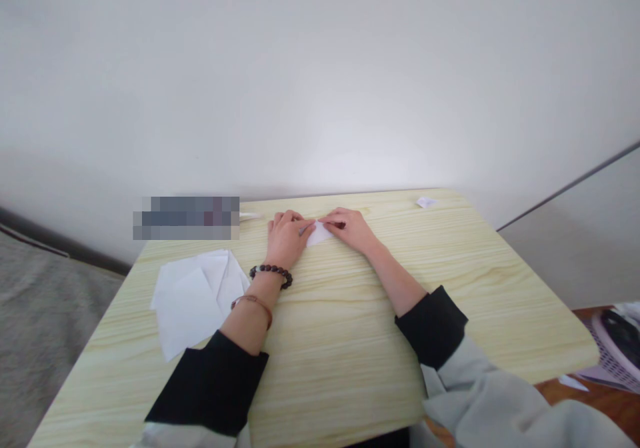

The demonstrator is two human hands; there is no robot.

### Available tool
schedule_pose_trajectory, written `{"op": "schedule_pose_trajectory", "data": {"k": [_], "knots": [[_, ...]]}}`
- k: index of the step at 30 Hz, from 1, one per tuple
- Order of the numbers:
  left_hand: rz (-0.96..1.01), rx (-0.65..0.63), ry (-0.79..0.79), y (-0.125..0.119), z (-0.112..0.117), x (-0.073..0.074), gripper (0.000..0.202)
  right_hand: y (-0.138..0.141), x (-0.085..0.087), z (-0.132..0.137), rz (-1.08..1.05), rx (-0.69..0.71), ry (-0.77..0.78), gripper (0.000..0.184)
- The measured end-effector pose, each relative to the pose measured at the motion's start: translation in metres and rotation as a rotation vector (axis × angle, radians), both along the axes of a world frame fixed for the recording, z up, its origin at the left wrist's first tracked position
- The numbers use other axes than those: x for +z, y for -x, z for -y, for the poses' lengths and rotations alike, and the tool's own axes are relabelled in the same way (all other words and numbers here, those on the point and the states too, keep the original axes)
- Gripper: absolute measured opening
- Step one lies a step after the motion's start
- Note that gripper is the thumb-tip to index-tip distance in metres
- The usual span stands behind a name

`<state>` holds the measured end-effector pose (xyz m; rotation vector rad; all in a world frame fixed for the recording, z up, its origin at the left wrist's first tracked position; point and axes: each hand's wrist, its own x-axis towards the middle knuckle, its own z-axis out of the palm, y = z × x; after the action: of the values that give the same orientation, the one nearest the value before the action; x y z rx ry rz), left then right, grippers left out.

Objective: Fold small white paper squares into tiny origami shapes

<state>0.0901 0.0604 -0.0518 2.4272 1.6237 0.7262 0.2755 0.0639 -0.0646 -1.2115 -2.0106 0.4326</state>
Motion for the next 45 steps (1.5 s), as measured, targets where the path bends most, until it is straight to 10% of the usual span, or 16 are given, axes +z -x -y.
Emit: {"op": "schedule_pose_trajectory", "data": {"k": [45], "knots": [[-0.02, 0.012, 0.023, 0.0032, -0.001, 0.0028, 0.026, -0.0045, -0.0031, -0.0018, 0.054, 0.091, -0.088, 0.023]]}}
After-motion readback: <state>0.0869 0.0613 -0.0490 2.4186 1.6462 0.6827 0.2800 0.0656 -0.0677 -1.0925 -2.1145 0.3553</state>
